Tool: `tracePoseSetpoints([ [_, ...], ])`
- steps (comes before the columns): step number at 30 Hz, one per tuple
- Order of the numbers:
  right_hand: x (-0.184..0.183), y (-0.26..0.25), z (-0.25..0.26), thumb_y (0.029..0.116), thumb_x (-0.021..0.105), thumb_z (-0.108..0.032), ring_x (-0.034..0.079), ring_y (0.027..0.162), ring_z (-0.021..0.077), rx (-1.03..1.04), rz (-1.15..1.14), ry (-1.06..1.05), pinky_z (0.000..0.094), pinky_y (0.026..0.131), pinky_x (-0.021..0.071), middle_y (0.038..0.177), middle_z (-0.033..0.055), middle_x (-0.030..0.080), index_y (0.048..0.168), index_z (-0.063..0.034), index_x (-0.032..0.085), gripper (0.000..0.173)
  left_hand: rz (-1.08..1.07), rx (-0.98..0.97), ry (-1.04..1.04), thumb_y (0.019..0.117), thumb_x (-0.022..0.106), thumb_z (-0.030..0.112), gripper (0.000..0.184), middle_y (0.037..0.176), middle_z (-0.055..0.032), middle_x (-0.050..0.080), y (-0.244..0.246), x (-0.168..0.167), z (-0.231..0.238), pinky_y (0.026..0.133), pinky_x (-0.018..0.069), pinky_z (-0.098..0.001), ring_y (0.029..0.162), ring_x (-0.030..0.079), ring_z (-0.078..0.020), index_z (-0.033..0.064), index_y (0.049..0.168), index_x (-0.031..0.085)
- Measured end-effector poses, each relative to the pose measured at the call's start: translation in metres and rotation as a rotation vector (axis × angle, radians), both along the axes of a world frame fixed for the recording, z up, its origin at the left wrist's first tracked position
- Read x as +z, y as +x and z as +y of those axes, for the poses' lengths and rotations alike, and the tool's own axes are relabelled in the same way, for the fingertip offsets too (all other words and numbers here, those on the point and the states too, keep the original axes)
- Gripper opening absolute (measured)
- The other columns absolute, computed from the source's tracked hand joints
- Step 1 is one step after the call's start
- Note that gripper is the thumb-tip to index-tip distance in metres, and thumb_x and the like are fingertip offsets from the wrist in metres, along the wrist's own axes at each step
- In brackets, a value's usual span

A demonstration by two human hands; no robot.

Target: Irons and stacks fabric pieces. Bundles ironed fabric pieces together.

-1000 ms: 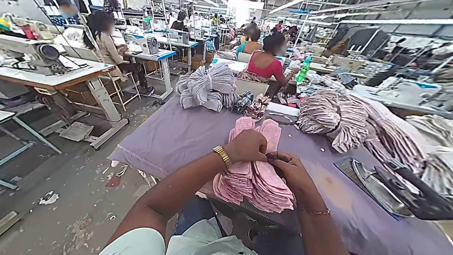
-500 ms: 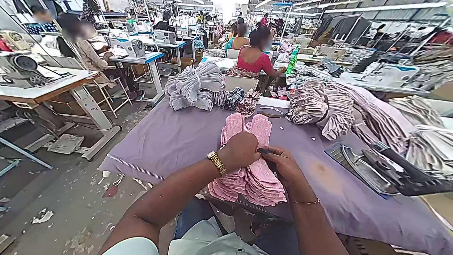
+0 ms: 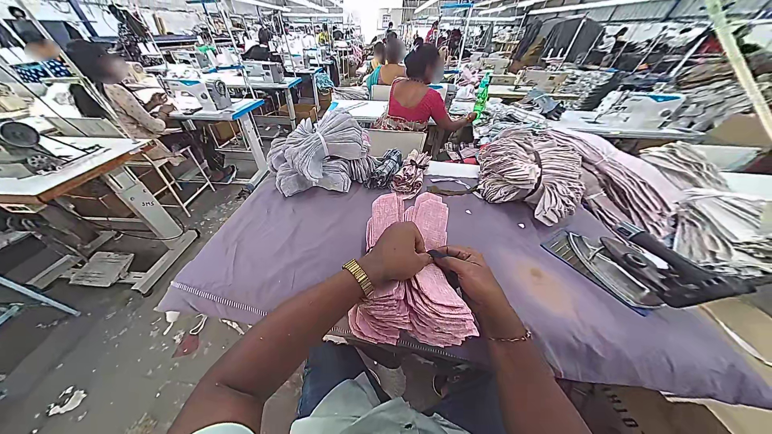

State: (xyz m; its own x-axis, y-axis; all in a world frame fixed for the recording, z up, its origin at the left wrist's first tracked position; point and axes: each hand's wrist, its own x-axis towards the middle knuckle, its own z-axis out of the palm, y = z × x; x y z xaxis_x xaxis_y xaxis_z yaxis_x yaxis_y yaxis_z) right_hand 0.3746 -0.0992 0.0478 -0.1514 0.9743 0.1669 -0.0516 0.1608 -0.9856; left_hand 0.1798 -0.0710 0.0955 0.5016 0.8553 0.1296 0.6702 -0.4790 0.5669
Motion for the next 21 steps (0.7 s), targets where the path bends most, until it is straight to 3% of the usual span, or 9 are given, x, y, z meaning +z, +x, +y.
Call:
tracePoseSetpoints([
  [3,0.001,0.001,0.0,0.0948,0.058,-0.004,0.063,0.065,0.0097,0.011,0.001,0.012,0.0274,0.06,0.0534,0.076,0.0057,0.071,0.091,-0.0011,0.077,0.019,-0.043,0.014,0.016,0.0871,0.069,0.031,0.025,0.103,-0.0041,0.069,0.0,0.0,-0.002,0.088,0.0515,-0.0397,0.101,0.063,-0.0165,0.0096,0.075,0.072],
  [9,-0.003,-0.003,0.003,0.0892,0.059,0.0,0.061,0.061,0.0102,-0.083,-0.078,0.196,0.0275,0.056,0.0511,0.073,0.0044,0.069,0.093,-0.0014,0.074,0.015,-0.128,0.039,0.081,0.0852,0.068,0.027,0.02,0.101,-0.0048,0.068,-0.002,0.002,-0.007,0.084,0.0534,-0.0376,0.097,0.064,-0.0156,0.0085,0.077,0.068],
  [11,-0.006,0.0,0.007,0.0886,0.06,-0.002,0.054,0.055,0.0093,-0.137,-0.169,0.304,0.0267,0.051,0.0463,0.069,0.0015,0.061,0.095,-0.0028,0.068,0.01,-0.123,0.068,0.115,0.0884,0.067,0.026,0.021,0.102,-0.0067,0.068,-0.006,0.004,-0.006,0.086,0.0542,-0.0398,0.097,0.065,-0.0178,0.0066,0.08,0.068],
  [15,-0.026,0.005,0.013,0.0895,0.059,-0.008,0.054,0.057,0.0087,-0.203,-0.273,0.333,0.0281,0.054,0.0469,0.067,0.0002,0.06,0.088,-0.0054,0.068,0.008,-0.092,0.105,0.172,0.0886,0.065,0.025,0.022,0.1,-0.004,0.07,-0.021,-0.011,0.003,0.087,0.055,-0.0395,0.098,0.066,-0.0158,0.0085,0.074,0.068],
  [17,-0.026,0.007,0.01,0.0914,0.063,-0.009,0.052,0.053,0.0079,-0.192,-0.223,0.309,0.0259,0.051,0.0457,0.064,-0.0003,0.06,0.098,-0.0035,0.068,0.01,-0.16,0.054,0.176,0.0893,0.068,0.027,0.02,0.103,-0.0007,0.071,-0.034,-0.016,0.006,0.088,0.0563,-0.0356,0.1,0.067,-0.0109,0.0114,0.077,0.072],
  [19,-0.029,0.014,0.004,0.0921,0.071,-0.013,0.056,0.052,0.0095,-0.221,-0.149,0.25,0.0264,0.049,0.0488,0.066,0.0017,0.064,0.113,-0.0009,0.068,0.024,-0.295,0.036,0.17,0.0919,0.073,0.029,0.018,0.11,-0.0005,0.071,-0.051,-0.02,0.002,0.088,0.0597,-0.0349,0.102,0.068,-0.011,0.0127,0.087,0.076],
  [21,-0.034,0.023,0.002,0.0928,0.075,-0.03,0.068,0.065,0.012,-0.339,-0.22,0.179,0.0296,0.06,0.0594,0.083,0.0036,0.074,0.116,-0.0047,0.069,0.034,-0.431,0.145,0.206,0.095,0.073,0.03,0.019,0.113,-0.003,0.071,-0.073,-0.027,-0.003,0.085,0.0637,-0.0382,0.103,0.07,-0.0148,0.0107,0.097,0.075],
])
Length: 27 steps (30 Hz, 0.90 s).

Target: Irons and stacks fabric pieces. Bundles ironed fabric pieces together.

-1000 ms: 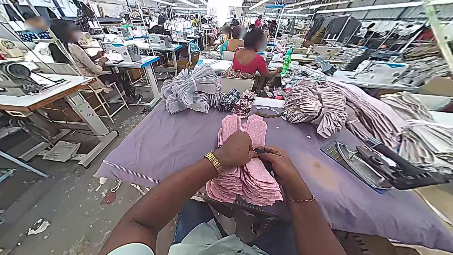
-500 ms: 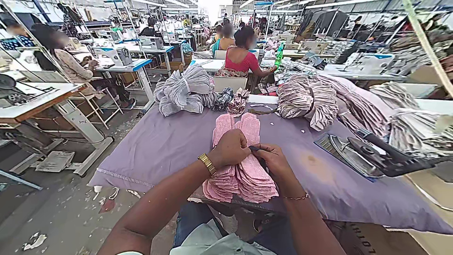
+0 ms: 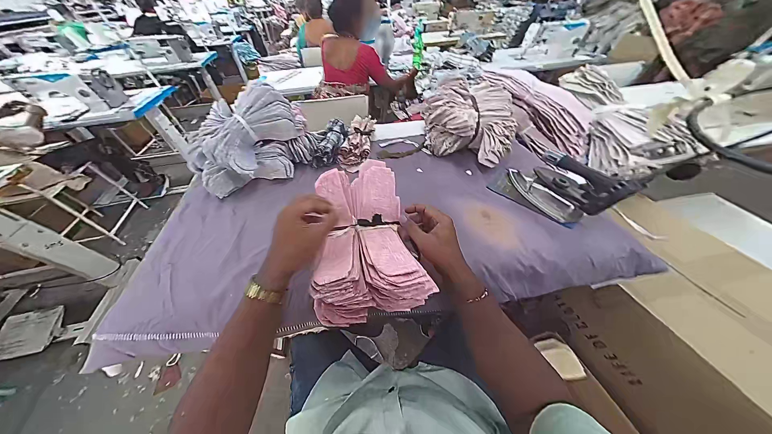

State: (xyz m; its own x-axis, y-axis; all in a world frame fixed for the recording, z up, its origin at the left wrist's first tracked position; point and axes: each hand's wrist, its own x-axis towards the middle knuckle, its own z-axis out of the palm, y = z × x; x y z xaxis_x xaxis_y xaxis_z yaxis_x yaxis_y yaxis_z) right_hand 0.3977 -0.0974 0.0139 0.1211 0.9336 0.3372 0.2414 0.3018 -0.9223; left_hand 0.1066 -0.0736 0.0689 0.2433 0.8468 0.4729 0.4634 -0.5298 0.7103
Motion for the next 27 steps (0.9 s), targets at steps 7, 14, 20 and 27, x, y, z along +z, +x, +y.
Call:
tracePoseSetpoints([
  [7,-0.007,-0.002,-0.006,0.1043,0.057,-0.045,0.071,0.095,0.0245,0.155,-0.023,-0.362,0.0472,0.086,0.0588,0.111,0.0163,0.072,0.136,-0.007,0.061,0.05,0.11,0.133,-0.321,0.1108,0.035,0.037,0.05,0.097,-0.0077,0.067,-0.013,-0.056,-0.009,0.085,0.0541,-0.0297,0.089,0.063,-0.0043,-0.0023,0.111,0.066],
  [14,-0.002,-0.007,-0.036,0.0908,0.08,-0.031,0.069,0.108,0.0281,0.162,0.283,-0.369,0.0487,0.094,0.0577,0.124,0.0219,0.068,0.152,-0.0026,0.043,0.077,-0.175,-0.219,-0.391,0.1013,0.049,0.015,0.041,0.123,0.0023,0.063,0.011,-0.039,-0.039,0.1,0.0504,-0.021,0.111,0.061,0.0022,-0.0033,0.137,0.045],
  [20,0.017,0.031,-0.114,0.0747,0.082,0.007,0.072,0.093,0.0154,0.108,0.566,-0.189,0.033,0.085,0.0623,0.103,0.0122,0.072,0.128,0.0028,0.054,0.061,-0.352,-0.425,-0.36,0.0921,0.072,0.005,0.031,0.11,-0.0056,0.072,0.072,-0.037,-0.072,0.095,0.0583,-0.0402,0.105,0.069,-0.0164,-0.0048,0.119,0.058],
  [27,-0.039,0.126,-0.237,0.0818,0.074,-0.012,0.07,0.083,0.0001,-0.281,0.765,-0.078,0.0217,0.077,0.0601,0.092,-0.007,0.076,0.103,-0.0215,0.071,0.023,-0.264,-1.1,-0.376,0.0941,0.066,0.052,0.091,0.166,-0.0127,0.031,0.183,-0.047,-0.071,0.11,0.0521,-0.047,0.144,0.046,-0.0322,0.0128,0.164,0.023],
])
